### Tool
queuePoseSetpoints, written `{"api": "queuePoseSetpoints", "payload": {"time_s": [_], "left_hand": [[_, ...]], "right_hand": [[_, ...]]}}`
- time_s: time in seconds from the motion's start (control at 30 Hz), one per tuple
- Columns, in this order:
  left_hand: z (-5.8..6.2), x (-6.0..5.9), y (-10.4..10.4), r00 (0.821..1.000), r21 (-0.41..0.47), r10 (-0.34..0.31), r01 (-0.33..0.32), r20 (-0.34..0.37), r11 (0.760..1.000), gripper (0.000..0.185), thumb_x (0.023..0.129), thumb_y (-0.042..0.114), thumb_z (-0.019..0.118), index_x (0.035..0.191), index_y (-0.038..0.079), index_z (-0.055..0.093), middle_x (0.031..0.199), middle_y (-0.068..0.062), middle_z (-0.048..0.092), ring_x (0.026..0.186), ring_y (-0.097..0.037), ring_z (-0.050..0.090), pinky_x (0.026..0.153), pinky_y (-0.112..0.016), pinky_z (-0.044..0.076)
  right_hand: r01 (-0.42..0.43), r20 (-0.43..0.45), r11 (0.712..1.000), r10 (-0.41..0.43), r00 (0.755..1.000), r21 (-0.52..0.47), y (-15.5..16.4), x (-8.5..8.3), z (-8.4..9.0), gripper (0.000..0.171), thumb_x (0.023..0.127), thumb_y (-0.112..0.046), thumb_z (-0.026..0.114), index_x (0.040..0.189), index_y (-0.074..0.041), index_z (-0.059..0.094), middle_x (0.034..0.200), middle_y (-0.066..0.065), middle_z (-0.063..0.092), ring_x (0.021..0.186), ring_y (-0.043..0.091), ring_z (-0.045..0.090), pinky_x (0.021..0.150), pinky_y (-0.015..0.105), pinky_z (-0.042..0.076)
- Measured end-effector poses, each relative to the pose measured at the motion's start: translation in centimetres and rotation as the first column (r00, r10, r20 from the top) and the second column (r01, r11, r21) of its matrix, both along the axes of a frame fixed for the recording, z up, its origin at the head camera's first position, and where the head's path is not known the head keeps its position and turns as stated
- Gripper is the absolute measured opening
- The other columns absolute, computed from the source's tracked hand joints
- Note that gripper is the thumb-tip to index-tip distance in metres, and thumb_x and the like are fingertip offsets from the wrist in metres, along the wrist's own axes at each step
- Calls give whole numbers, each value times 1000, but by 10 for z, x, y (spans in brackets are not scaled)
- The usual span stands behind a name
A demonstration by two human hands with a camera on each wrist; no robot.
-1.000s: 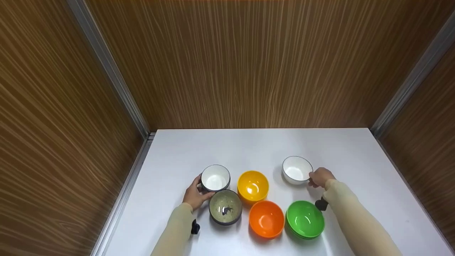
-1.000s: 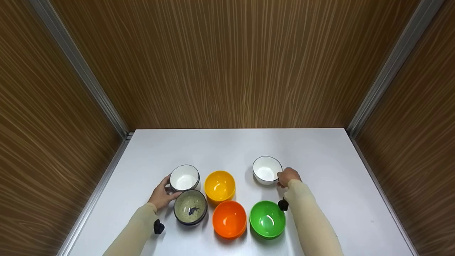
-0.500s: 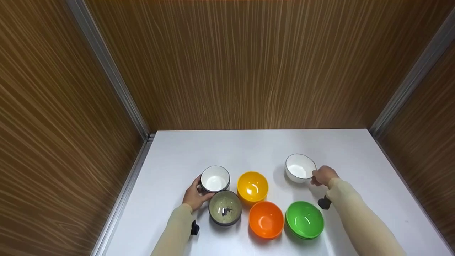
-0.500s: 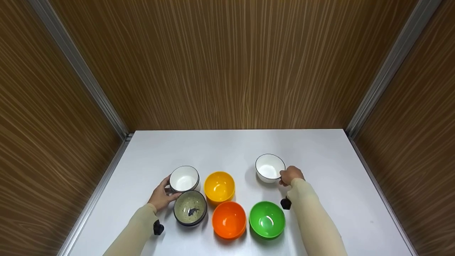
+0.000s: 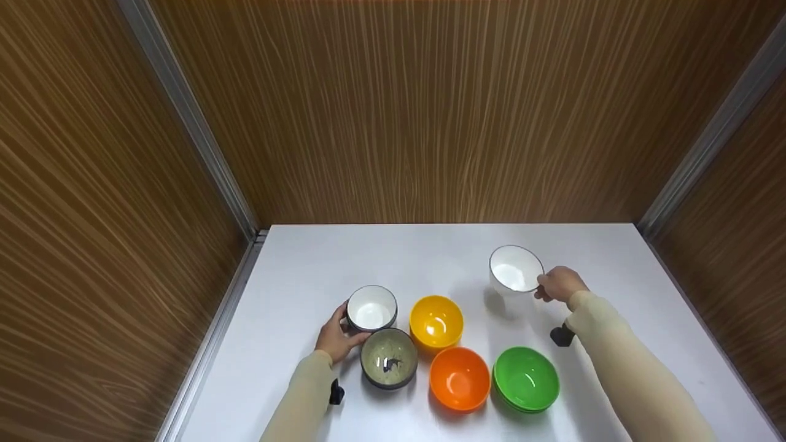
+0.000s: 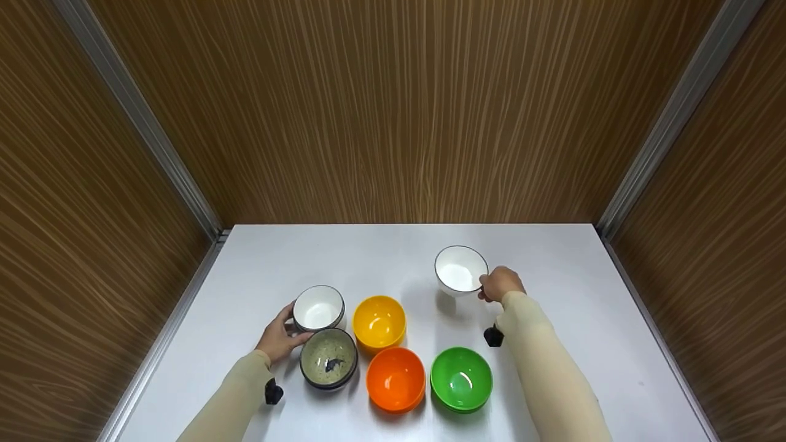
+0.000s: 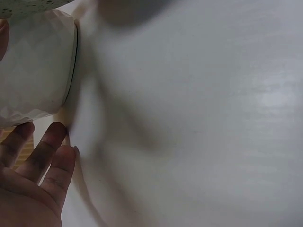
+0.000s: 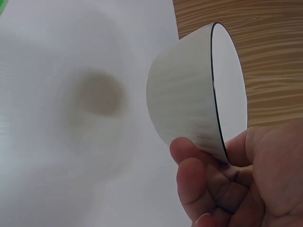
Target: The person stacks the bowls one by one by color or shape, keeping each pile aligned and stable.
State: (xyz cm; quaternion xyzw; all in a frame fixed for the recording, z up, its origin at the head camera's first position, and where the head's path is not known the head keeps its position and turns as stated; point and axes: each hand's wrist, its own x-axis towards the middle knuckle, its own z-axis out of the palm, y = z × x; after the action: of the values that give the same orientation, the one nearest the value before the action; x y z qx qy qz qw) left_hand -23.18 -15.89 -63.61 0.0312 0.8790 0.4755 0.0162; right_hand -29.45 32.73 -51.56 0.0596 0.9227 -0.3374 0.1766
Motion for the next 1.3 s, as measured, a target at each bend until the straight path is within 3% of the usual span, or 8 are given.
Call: {"api": "queuePoseSetpoints", "payload": {"time_s": [0.37, 0.9, 1.3], "left_hand": [[-2, -5, 3, 1000, 9, 8, -8, 22, 1000, 97, 73, 31, 83, 150, 8, 28, 140, -17, 48, 106, -25, 60, 101, -39, 45], [-2, -7, 5, 1000, 18, -4, 4, 1, 1000, 97, 73, 29, 83, 150, 7, 28, 138, -19, 49, 107, -28, 61, 99, -39, 47], [-3, -8, 8, 1000, 43, 4, -5, 18, 999, 98, 72, 30, 84, 150, 9, 28, 136, -18, 51, 105, -26, 61, 100, -41, 46]], "right_hand": [[-23, -65, 1000, 22, 998, -15, -25, -6, 23, 36, 97, -18, 39, 94, 2, 69, 83, 9, 70, 86, 26, 61, 95, 59, 42], [-85, -126, 996, 83, 989, -16, -89, -10, 50, 33, 94, -18, 42, 97, 2, 69, 82, 6, 69, 78, 22, 58, 72, 34, 48], [-171, -168, 985, 167, 972, -10, -142, -7, 66, 29, 94, -21, 48, 96, -2, 69, 80, 4, 68, 84, 25, 60, 82, 41, 50]]}}
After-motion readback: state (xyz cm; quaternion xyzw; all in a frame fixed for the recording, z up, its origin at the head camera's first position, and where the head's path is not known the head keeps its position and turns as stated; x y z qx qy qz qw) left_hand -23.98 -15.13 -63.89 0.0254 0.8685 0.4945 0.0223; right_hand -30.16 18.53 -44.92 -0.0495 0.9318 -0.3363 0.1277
